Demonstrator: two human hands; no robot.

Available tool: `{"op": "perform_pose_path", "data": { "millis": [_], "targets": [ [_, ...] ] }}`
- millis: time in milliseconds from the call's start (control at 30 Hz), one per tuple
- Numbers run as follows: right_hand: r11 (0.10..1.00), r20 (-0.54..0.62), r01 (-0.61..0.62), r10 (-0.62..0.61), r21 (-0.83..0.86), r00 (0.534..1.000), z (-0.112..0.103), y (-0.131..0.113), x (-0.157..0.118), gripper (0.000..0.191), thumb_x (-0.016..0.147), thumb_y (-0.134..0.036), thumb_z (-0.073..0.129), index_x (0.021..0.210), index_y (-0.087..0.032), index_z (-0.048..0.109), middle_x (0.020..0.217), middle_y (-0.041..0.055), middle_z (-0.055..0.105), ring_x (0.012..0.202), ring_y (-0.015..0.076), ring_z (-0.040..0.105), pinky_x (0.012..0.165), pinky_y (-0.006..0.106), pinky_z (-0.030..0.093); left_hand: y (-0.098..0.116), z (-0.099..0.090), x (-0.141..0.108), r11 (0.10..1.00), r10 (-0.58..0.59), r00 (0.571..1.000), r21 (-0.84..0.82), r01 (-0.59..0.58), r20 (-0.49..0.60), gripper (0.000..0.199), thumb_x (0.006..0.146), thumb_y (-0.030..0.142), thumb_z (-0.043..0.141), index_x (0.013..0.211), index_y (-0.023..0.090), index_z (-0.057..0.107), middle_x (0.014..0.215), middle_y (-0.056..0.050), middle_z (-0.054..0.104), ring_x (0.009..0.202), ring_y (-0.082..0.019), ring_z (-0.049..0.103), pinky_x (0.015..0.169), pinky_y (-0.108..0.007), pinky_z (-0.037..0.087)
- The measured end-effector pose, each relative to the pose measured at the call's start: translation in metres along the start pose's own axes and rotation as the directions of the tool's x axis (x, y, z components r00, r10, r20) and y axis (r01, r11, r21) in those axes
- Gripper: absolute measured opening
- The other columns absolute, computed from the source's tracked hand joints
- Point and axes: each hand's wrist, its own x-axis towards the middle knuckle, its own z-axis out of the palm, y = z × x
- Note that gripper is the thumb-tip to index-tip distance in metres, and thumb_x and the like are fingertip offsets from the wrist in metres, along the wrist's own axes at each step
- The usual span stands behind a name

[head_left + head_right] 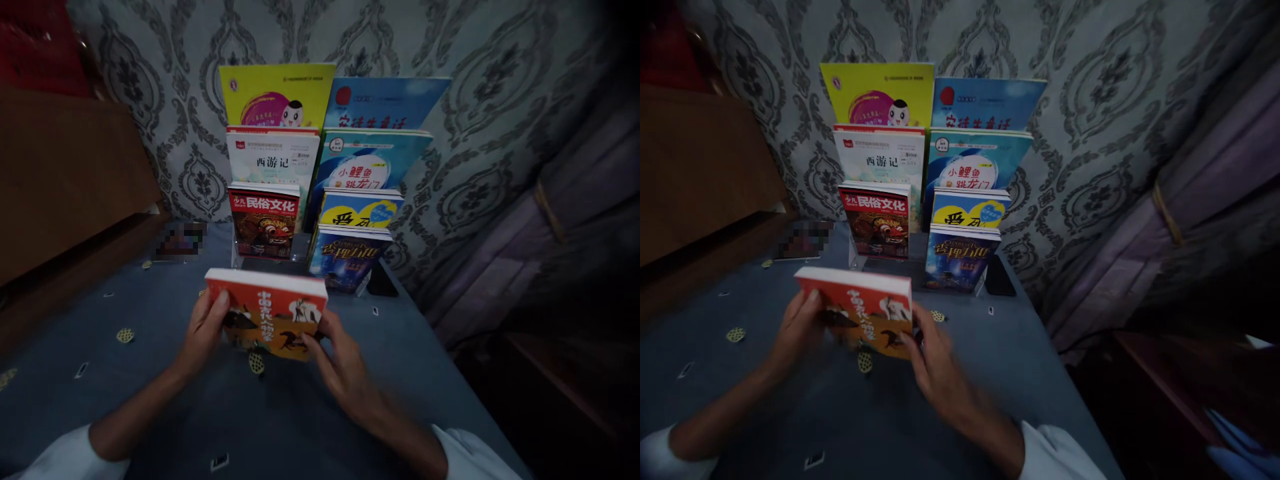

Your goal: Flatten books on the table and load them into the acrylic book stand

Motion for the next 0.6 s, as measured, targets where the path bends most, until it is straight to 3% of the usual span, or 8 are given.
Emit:
{"op": "perform_pose_path", "data": {
  "millis": [167,300,433,600],
  "targets": [
    [0.981,0.120,0.127,-0.110,-0.145,0.987,0.006,0.008,-0.021,0.033,0.105,-0.028,0.040,0.136,-0.026,0.051,0.112,0.0081,0.073,0.099,0.0232,0.072,0.082,0.038,0.064,-0.004,-0.029,-0.021,0.959,0.058,0.976,0.260,-0.113,0.209,0.050,0.085,0.043,0.073,0.128,0.022,0.060,0.126,-0.011,0.065,0.106,-0.026,0.066,0.085,-0.033,0.058],
    [0.972,0.116,0.159,-0.141,-0.171,0.983,0.004,0.012,-0.013,0.027,0.103,-0.028,0.041,0.128,-0.028,0.053,0.105,0.0070,0.072,0.094,0.0244,0.072,0.078,0.040,0.065,-0.002,-0.040,-0.011,0.884,0.065,0.936,0.415,-0.215,0.346,0.047,0.084,0.038,0.071,0.127,0.023,0.060,0.124,-0.010,0.065,0.107,-0.027,0.064,0.089,-0.037,0.057],
    [0.968,0.077,0.155,-0.143,-0.197,0.987,-0.002,0.015,0.029,0.017,0.103,-0.032,0.043,0.114,-0.025,0.053,0.091,0.0061,0.071,0.080,0.0244,0.070,0.068,0.039,0.062,0.014,-0.036,0.028,0.809,0.070,0.906,0.508,-0.296,0.417,0.032,0.086,0.038,0.065,0.112,0.018,0.064,0.101,-0.008,0.070,0.094,-0.025,0.065,0.086,-0.039,0.056],
    [0.931,-0.084,0.235,-0.268,-0.281,0.960,-0.007,0.010,0.100,0.024,0.101,-0.029,0.043,0.123,-0.022,0.046,0.104,0.0097,0.068,0.093,0.0260,0.067,0.082,0.045,0.059,0.047,-0.012,0.088,0.698,0.337,0.852,0.502,-0.512,0.401,0.042,0.086,0.034,0.064,0.123,0.016,0.056,0.124,-0.012,0.063,0.118,-0.029,0.059,0.107,-0.046,0.046]
  ]
}}
